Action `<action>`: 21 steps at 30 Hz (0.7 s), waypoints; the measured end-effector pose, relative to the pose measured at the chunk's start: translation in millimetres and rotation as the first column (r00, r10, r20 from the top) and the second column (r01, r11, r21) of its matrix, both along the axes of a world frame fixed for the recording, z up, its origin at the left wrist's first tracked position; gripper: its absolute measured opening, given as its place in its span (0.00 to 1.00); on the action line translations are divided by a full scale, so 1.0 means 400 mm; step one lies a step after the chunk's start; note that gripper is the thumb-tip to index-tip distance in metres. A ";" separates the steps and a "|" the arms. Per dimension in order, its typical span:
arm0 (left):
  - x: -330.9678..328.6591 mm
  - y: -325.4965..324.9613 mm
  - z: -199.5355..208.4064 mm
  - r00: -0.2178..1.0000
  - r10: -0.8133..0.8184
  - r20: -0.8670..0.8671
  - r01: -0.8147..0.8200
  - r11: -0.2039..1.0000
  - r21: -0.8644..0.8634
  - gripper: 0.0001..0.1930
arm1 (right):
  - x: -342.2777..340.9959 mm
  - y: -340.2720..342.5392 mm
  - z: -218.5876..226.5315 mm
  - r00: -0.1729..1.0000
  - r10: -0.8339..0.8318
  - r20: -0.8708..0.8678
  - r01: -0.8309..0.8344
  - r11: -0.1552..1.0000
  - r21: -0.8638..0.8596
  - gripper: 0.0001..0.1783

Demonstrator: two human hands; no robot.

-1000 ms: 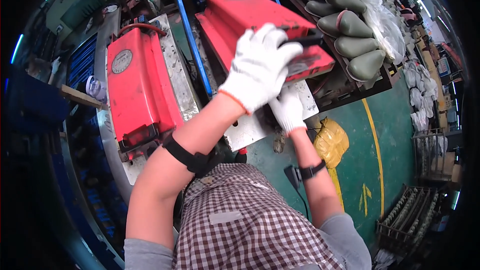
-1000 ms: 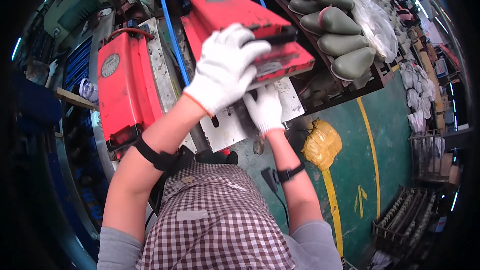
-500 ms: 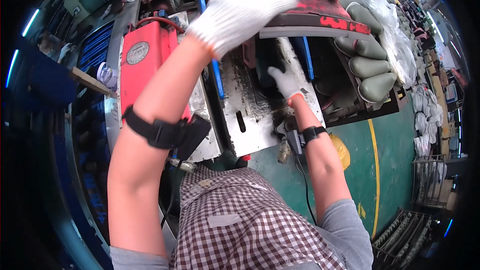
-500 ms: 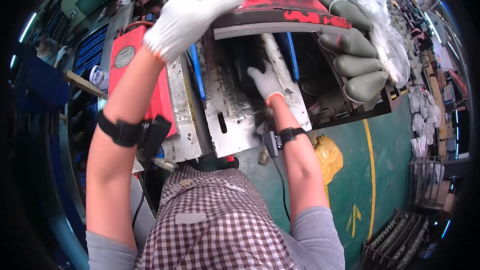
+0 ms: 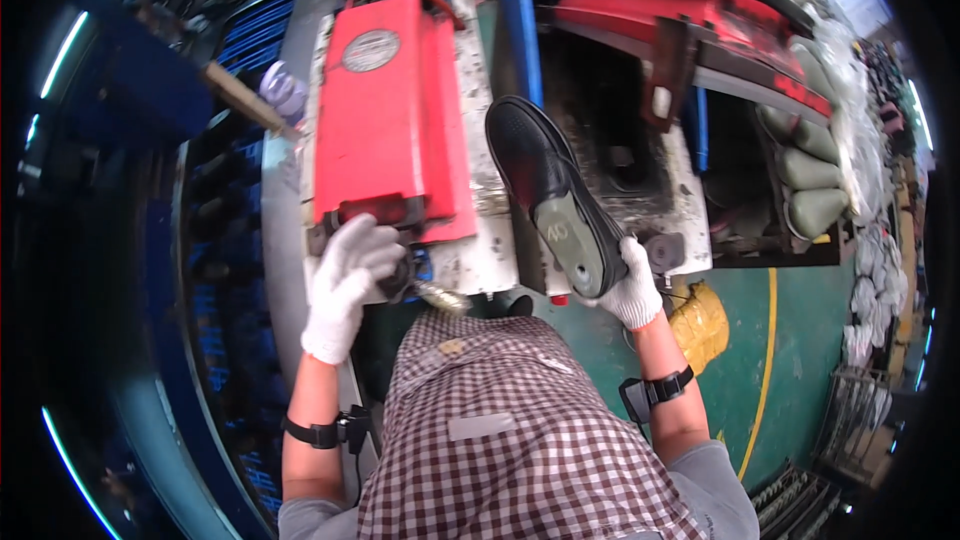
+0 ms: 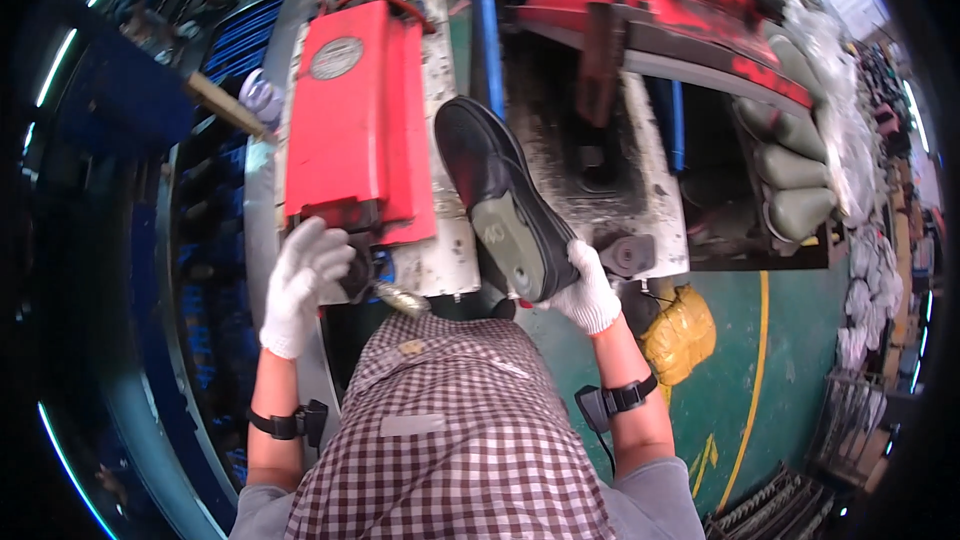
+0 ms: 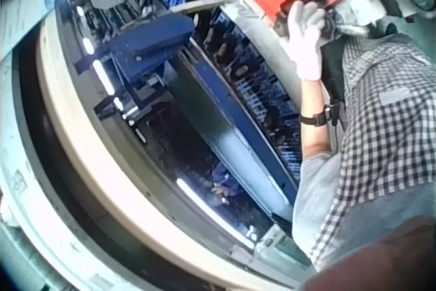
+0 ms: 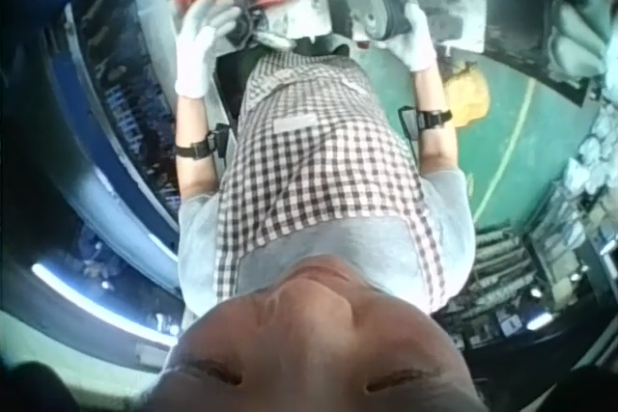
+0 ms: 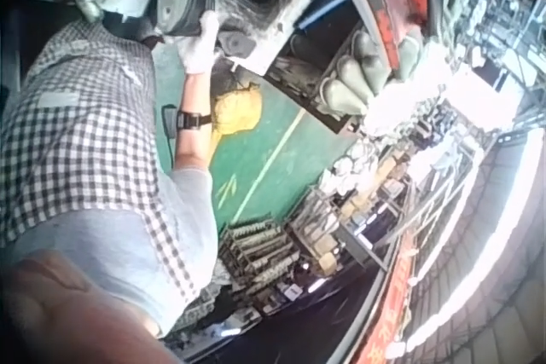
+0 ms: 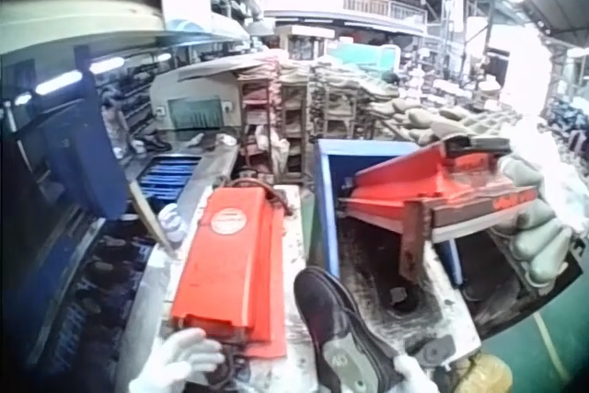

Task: Attaching outsoles to shoe uppers on lasts using an industrial pneumatic press.

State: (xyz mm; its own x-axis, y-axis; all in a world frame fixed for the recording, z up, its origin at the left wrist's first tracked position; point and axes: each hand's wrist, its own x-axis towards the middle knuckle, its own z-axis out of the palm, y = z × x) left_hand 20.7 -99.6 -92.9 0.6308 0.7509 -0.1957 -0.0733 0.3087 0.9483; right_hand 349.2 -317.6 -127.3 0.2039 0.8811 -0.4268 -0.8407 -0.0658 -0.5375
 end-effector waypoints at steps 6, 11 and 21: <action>-0.014 -0.077 -0.071 0.964 -0.225 0.143 0.220 0.974 0.048 0.67 | -0.218 0.199 0.029 0.918 0.390 0.073 -0.396 0.909 0.131 0.52; -0.095 -0.093 -0.091 0.844 0.474 0.251 -0.232 0.746 -0.625 0.34 | -0.401 0.369 0.033 0.427 0.470 0.772 -0.744 0.669 0.004 0.51; -0.505 0.081 -0.399 0.446 0.838 -0.313 -0.837 0.268 -0.476 0.25 | -0.416 0.320 -0.132 -0.477 -0.023 0.879 -0.240 0.965 -0.105 0.23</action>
